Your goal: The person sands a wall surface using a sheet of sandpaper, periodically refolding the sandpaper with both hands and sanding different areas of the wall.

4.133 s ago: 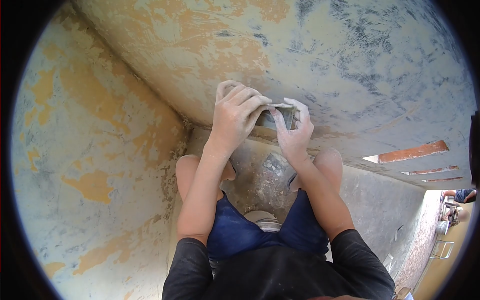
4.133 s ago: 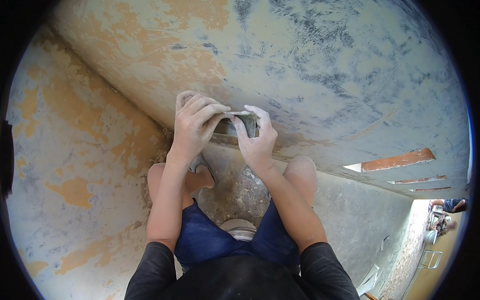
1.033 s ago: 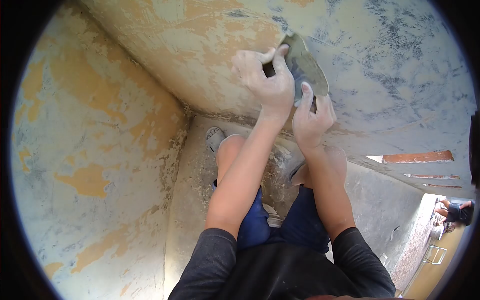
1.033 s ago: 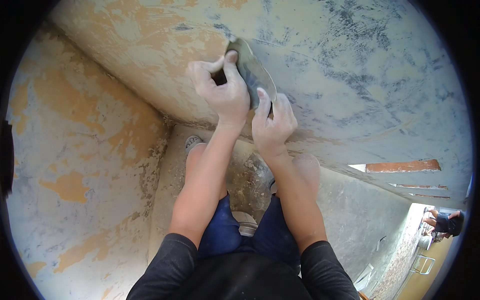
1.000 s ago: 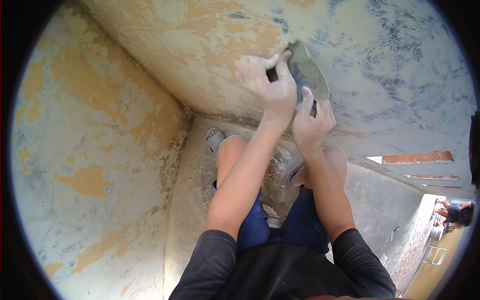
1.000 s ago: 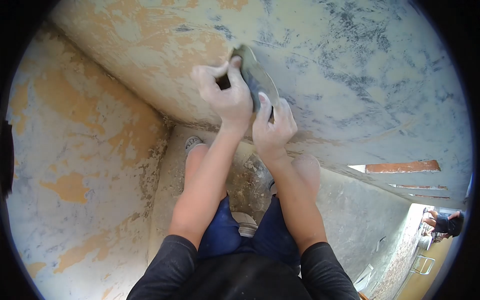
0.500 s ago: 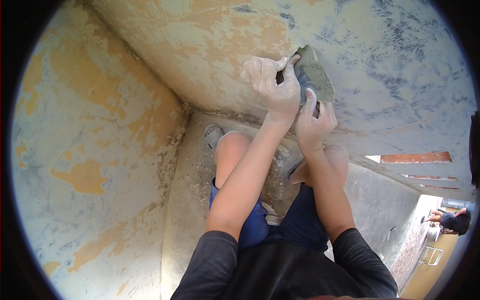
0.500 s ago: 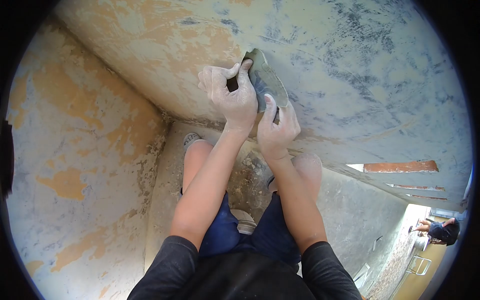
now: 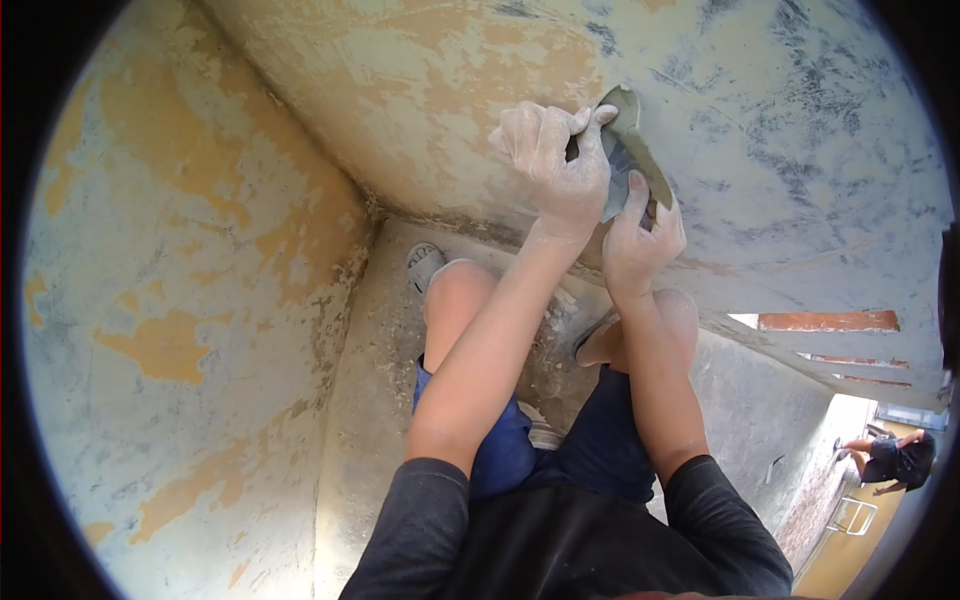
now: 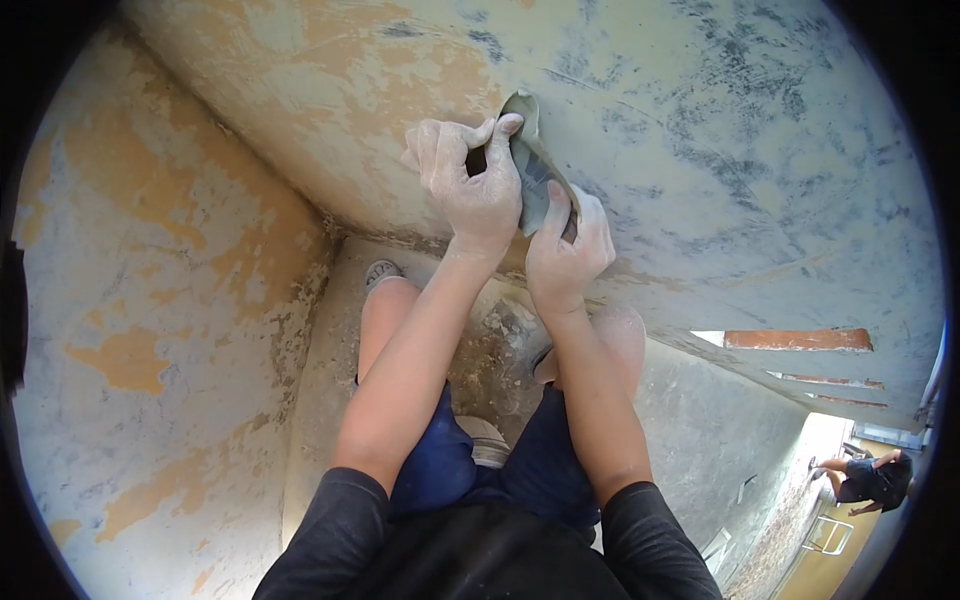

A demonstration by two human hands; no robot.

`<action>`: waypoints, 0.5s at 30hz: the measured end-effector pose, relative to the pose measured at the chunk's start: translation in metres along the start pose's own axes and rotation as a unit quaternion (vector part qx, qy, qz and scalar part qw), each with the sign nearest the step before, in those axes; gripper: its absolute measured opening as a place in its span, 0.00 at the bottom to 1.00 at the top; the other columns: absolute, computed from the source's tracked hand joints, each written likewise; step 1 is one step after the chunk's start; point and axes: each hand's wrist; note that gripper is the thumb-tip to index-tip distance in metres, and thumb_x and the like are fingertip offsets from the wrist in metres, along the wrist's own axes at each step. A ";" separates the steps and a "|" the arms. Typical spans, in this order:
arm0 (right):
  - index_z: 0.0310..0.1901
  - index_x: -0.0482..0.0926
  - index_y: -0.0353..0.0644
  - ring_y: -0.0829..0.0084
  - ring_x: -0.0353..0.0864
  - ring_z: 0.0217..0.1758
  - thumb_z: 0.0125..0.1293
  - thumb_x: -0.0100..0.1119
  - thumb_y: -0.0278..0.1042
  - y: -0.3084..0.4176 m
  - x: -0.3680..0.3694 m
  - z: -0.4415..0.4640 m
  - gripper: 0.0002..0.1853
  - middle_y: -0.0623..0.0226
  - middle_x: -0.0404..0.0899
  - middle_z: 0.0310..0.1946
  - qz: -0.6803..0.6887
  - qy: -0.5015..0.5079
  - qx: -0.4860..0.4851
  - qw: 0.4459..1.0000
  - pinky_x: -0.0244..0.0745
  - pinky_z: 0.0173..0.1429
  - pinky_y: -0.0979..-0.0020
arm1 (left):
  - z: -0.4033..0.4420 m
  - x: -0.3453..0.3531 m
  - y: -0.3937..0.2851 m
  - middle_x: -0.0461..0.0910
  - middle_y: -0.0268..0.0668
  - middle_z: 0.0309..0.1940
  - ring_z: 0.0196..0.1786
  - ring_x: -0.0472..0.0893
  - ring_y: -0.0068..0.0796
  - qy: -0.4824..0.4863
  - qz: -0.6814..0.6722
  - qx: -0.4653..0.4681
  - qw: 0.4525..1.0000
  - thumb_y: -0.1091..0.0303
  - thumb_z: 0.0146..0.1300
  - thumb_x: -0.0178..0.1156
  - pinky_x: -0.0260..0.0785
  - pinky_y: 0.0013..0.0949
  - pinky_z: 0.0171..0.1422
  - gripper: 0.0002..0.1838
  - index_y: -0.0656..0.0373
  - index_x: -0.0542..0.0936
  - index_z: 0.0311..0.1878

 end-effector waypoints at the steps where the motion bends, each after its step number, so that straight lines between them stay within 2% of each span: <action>1: 0.45 0.88 0.35 0.57 0.88 0.35 0.70 0.72 0.24 0.006 0.005 0.008 0.05 0.54 0.89 0.36 0.002 0.001 -0.001 1.000 0.81 0.41 0.63 | 0.012 0.001 0.000 0.74 0.32 0.29 0.38 0.72 0.36 -0.002 0.002 0.000 1.000 0.79 0.50 0.81 0.59 0.41 0.48 0.18 0.53 0.77 0.30; 4: 0.45 0.88 0.35 0.57 0.88 0.34 0.70 0.72 0.26 0.020 0.009 0.018 0.06 0.54 0.89 0.36 -0.007 -0.010 -0.050 0.999 0.81 0.41 0.64 | 0.030 0.007 0.004 0.74 0.32 0.29 0.38 0.72 0.36 -0.044 -0.029 0.020 0.998 0.79 0.50 0.81 0.58 0.41 0.49 0.18 0.53 0.77 0.30; 6: 0.45 0.88 0.34 0.56 0.87 0.33 0.70 0.73 0.26 0.024 0.003 0.016 0.07 0.54 0.89 0.36 -0.047 0.061 0.039 0.996 0.80 0.40 0.63 | 0.030 0.008 0.003 0.74 0.32 0.30 0.39 0.73 0.36 -0.046 -0.034 0.007 0.998 0.79 0.50 0.80 0.59 0.41 0.48 0.18 0.53 0.77 0.30; 7: 0.45 0.88 0.34 0.56 0.87 0.33 0.70 0.73 0.26 0.019 0.003 0.012 0.07 0.54 0.89 0.36 -0.048 0.059 0.037 0.996 0.80 0.40 0.63 | 0.020 0.009 0.004 0.74 0.32 0.30 0.39 0.73 0.36 -0.047 -0.036 0.007 0.998 0.79 0.50 0.80 0.59 0.41 0.48 0.18 0.53 0.77 0.30; 9: 0.44 0.87 0.34 0.57 0.85 0.30 0.70 0.73 0.28 0.007 0.009 -0.003 0.07 0.56 0.88 0.32 0.019 -0.025 -0.050 0.998 0.78 0.38 0.64 | 0.001 0.002 0.001 0.74 0.31 0.30 0.39 0.72 0.36 -0.013 -0.014 -0.011 1.000 0.80 0.50 0.80 0.58 0.41 0.48 0.18 0.53 0.77 0.30; 10: 0.44 0.87 0.34 0.57 0.85 0.30 0.70 0.73 0.28 0.002 0.008 -0.005 0.07 0.56 0.88 0.32 0.020 -0.025 -0.049 0.998 0.78 0.38 0.64 | 0.000 0.001 0.004 0.74 0.31 0.30 0.39 0.72 0.36 -0.013 -0.012 -0.010 1.000 0.80 0.50 0.80 0.58 0.41 0.48 0.18 0.53 0.77 0.30; 12: 0.43 0.86 0.33 0.65 0.84 0.29 0.71 0.73 0.29 -0.004 0.002 -0.003 0.08 0.57 0.87 0.30 0.022 0.029 0.056 0.998 0.77 0.37 0.68 | 0.002 0.000 0.003 0.75 0.31 0.30 0.38 0.72 0.35 0.003 -0.014 0.004 1.000 0.81 0.49 0.80 0.58 0.40 0.48 0.18 0.53 0.78 0.30; 13: 0.43 0.86 0.33 0.65 0.84 0.29 0.71 0.73 0.29 -0.004 0.002 -0.001 0.08 0.57 0.87 0.30 0.023 0.029 0.055 0.998 0.77 0.37 0.68 | 0.009 0.002 0.004 0.75 0.31 0.30 0.38 0.72 0.35 0.002 -0.014 0.005 1.000 0.81 0.49 0.80 0.58 0.40 0.48 0.18 0.53 0.78 0.30; 15: 0.45 0.85 0.34 0.76 0.84 0.30 0.73 0.72 0.31 -0.003 0.002 0.000 0.09 0.61 0.85 0.29 0.070 0.060 0.140 0.986 0.76 0.37 0.72 | 0.022 0.004 0.011 0.74 0.31 0.30 0.37 0.71 0.35 -0.017 -0.042 0.056 0.997 0.80 0.49 0.81 0.58 0.39 0.48 0.18 0.53 0.78 0.31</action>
Point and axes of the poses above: each hand's wrist, its own z-axis towards the middle knuckle, its own x-axis out of the palm, y = z × x
